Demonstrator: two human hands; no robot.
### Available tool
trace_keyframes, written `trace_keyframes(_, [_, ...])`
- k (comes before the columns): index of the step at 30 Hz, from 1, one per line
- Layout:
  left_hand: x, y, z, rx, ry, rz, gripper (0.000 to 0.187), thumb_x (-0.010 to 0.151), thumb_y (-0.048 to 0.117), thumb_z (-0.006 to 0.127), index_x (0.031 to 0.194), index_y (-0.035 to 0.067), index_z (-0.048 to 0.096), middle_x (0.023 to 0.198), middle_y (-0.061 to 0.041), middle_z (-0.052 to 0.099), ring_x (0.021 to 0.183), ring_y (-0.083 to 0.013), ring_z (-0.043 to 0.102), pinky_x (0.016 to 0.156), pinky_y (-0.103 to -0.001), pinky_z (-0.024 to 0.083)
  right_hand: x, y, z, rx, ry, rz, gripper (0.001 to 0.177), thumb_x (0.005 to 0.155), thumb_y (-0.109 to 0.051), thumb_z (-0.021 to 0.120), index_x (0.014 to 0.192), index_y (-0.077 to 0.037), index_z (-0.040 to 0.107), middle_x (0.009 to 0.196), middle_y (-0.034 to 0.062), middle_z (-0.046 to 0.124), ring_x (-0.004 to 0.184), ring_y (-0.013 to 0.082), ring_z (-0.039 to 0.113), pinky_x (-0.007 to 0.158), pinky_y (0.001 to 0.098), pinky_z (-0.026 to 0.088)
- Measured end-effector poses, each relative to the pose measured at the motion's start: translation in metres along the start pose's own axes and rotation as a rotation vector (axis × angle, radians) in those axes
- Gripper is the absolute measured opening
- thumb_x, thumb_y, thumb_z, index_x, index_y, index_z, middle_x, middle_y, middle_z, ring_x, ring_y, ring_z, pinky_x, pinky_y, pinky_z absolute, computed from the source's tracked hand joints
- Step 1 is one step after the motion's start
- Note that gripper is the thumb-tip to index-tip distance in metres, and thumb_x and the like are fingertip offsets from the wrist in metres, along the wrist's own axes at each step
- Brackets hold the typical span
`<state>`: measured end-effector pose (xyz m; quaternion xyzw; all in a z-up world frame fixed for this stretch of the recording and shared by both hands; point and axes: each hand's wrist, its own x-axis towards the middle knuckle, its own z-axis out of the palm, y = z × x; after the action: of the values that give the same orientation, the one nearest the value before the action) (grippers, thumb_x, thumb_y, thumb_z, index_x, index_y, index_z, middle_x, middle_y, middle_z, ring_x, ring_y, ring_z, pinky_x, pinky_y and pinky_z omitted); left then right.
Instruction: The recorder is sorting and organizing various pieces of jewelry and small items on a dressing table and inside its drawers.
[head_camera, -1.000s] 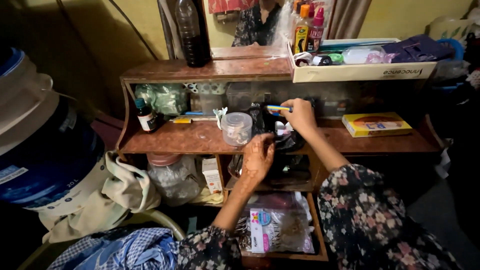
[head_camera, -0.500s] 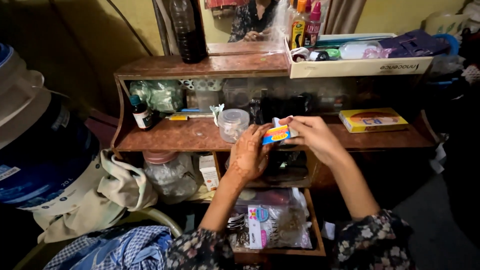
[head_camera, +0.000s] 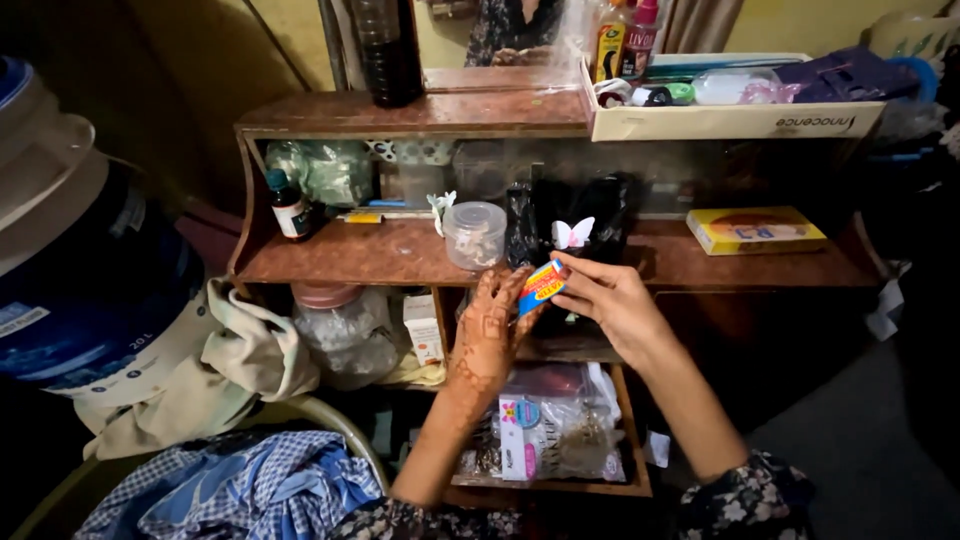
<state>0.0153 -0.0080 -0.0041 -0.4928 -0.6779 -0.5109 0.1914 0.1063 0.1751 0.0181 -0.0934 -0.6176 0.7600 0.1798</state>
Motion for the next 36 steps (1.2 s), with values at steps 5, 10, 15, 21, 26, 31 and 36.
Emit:
trace_keyframes(5, [-0.003, 0.005, -0.003, -0.033, 0.047, -0.021, 0.052, 0.089, 0.005, 0.073, 0.139, 0.008, 0.059, 0.131, -0.017, 0.064, 0.116, -0.0398, 0.064, 0.099, -0.046, 0.052, 0.003, 0.004, 0.009, -0.005, 0.074, -0.053, 0.037, 0.100, -0.014, 0.060, 0.131, 0.007, 0.066, 0.120, 0.0138, 0.073, 0.104, 0.0183, 0.071, 0.092, 0.0341, 0.060])
trace_keyframes(10, [-0.009, -0.001, 0.000, -0.001, 0.053, -0.025, 0.054, 0.090, 0.007, 0.072, 0.141, 0.007, 0.056, 0.136, -0.020, 0.061, 0.120, -0.0415, 0.062, 0.103, -0.048, 0.050, 0.004, 0.008, 0.011, -0.054, 0.094, -0.123, 0.037, 0.101, -0.016, 0.061, 0.129, 0.008, 0.067, 0.111, 0.0135, 0.075, 0.095, 0.0183, 0.074, 0.088, 0.0343, 0.062])
trace_keyframes(15, [-0.014, -0.006, 0.005, 0.064, 0.098, 0.066, 0.053, 0.092, 0.006, 0.072, 0.142, 0.006, 0.055, 0.137, -0.018, 0.063, 0.124, -0.0428, 0.060, 0.108, -0.052, 0.047, 0.006, 0.012, 0.011, -0.078, 0.123, -0.149, 0.036, 0.102, -0.015, 0.060, 0.128, 0.008, 0.067, 0.109, 0.0134, 0.076, 0.092, 0.0183, 0.074, 0.086, 0.0345, 0.063])
trace_keyframes(21, [-0.006, 0.001, 0.006, -0.035, 0.058, -0.046, 0.054, 0.089, 0.002, 0.072, 0.140, 0.009, 0.058, 0.132, -0.018, 0.063, 0.117, -0.0393, 0.064, 0.100, -0.045, 0.053, 0.004, 0.010, 0.008, -0.157, 0.102, -0.220, 0.034, 0.101, -0.012, 0.059, 0.127, 0.009, 0.067, 0.113, 0.0151, 0.074, 0.097, 0.0189, 0.074, 0.090, 0.0351, 0.063])
trace_keyframes(26, [-0.010, -0.018, 0.042, -0.042, 0.183, 0.161, 0.055, 0.090, -0.002, 0.071, 0.141, 0.007, 0.054, 0.133, -0.015, 0.066, 0.114, -0.0360, 0.070, 0.109, -0.047, 0.051, 0.003, 0.019, -0.010, -0.150, 0.108, -0.235, 0.033, 0.103, -0.011, 0.058, 0.127, 0.010, 0.067, 0.117, 0.0151, 0.073, 0.102, 0.0183, 0.073, 0.092, 0.0329, 0.063])
trace_keyframes(31, [-0.012, -0.011, 0.071, 0.020, -0.021, -0.138, 0.053, 0.088, 0.004, 0.077, 0.139, 0.013, 0.062, 0.118, -0.017, 0.065, 0.102, -0.0380, 0.071, 0.086, -0.045, 0.058, -0.007, 0.038, -0.035, -0.341, 0.183, -0.353, 0.033, 0.102, -0.008, 0.062, 0.132, 0.005, 0.065, 0.117, 0.0136, 0.073, 0.100, 0.0156, 0.071, 0.090, 0.0310, 0.063])
trace_keyframes(36, [-0.064, -0.038, 0.119, 0.000, -0.070, 0.036, 0.057, 0.089, 0.015, 0.078, 0.141, 0.007, 0.056, 0.134, -0.022, 0.060, 0.123, -0.0461, 0.058, 0.104, -0.050, 0.050, -0.046, 0.062, -0.067, -0.504, 0.300, -0.332, 0.035, 0.094, -0.008, 0.071, 0.127, 0.002, 0.070, 0.110, 0.0124, 0.077, 0.093, 0.0130, 0.071, 0.084, 0.0277, 0.060])
